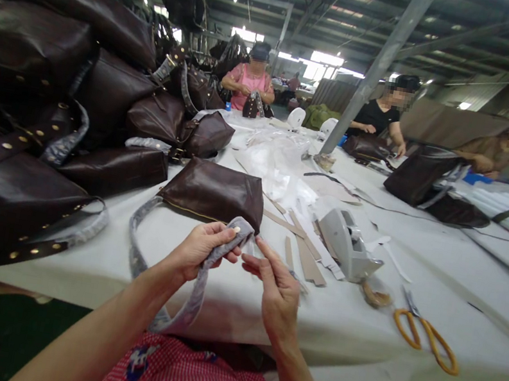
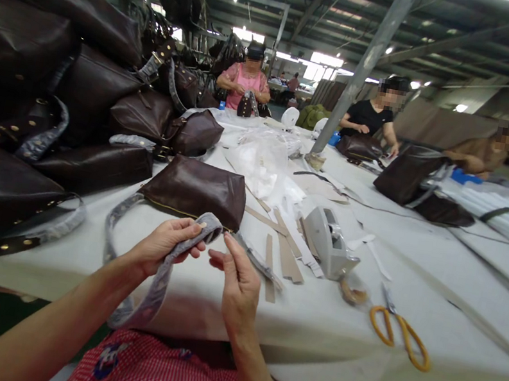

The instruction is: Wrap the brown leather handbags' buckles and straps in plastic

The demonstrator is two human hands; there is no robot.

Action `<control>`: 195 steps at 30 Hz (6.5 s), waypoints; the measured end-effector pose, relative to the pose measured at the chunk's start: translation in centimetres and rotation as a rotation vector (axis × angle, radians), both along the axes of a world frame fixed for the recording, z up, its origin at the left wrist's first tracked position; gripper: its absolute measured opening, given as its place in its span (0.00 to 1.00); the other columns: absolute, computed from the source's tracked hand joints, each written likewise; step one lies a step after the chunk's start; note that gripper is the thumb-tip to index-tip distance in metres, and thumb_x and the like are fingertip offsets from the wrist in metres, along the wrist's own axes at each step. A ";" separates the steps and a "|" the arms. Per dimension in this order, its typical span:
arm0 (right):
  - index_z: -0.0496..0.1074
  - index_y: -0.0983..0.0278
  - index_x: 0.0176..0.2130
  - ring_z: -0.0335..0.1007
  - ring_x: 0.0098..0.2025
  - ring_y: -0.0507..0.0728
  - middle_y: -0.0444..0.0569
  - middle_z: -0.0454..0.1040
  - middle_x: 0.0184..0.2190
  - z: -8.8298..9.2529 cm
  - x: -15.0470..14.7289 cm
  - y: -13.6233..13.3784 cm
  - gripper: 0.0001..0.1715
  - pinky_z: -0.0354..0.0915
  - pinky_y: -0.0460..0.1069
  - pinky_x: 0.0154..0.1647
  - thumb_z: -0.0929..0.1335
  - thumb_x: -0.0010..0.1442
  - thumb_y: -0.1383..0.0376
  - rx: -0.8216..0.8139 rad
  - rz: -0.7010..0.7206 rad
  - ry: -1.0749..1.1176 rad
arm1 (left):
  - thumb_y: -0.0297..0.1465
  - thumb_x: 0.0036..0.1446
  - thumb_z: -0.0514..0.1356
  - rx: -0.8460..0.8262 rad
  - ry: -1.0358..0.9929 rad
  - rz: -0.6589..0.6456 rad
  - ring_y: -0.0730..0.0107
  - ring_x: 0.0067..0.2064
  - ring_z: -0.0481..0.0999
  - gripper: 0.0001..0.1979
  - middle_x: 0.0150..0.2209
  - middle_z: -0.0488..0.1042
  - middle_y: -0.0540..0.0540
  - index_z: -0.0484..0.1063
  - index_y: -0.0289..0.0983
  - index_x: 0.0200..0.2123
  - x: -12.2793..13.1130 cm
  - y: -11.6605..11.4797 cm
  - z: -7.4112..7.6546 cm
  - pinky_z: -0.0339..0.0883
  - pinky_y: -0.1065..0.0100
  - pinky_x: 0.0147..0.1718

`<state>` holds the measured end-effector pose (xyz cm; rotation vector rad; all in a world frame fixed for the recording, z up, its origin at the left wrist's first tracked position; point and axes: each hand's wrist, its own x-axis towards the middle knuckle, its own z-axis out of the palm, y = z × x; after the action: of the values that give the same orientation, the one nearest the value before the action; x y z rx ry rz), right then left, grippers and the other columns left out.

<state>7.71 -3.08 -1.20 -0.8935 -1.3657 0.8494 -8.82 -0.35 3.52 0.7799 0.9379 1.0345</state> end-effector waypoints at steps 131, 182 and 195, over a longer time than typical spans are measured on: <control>0.68 0.61 0.43 0.73 0.39 0.57 0.48 0.75 0.38 -0.4 -4.0 7.2 0.16 0.71 0.53 0.40 0.64 0.53 0.71 0.245 -0.007 -0.286 | 0.38 0.60 0.57 0.419 0.263 -0.454 0.76 0.23 0.68 0.11 0.23 0.69 0.53 0.65 0.36 0.38 -3.7 2.4 -1.9 0.65 0.74 0.22; 0.70 0.60 0.41 0.71 0.40 0.59 0.48 0.73 0.37 3.7 -4.8 9.6 0.11 0.68 0.53 0.42 0.66 0.56 0.69 0.582 -0.075 -0.580 | 0.41 0.61 0.57 0.556 0.287 -0.542 0.72 0.27 0.73 0.13 0.26 0.72 0.51 0.64 0.37 0.39 -7.0 4.8 0.6 0.65 0.71 0.28; 0.69 0.61 0.44 0.73 0.47 0.61 0.51 0.76 0.43 1.0 -6.4 10.9 0.16 0.67 0.58 0.50 0.67 0.54 0.67 0.331 0.038 -0.386 | 0.31 0.58 0.55 0.426 0.361 -0.441 0.74 0.22 0.70 0.04 0.22 0.71 0.53 0.62 0.37 0.35 -7.4 5.1 -1.6 0.66 0.71 0.25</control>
<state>1.28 7.85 -0.16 -0.7967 -1.8017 0.4687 -16.21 4.70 1.91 1.4931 0.7980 0.7176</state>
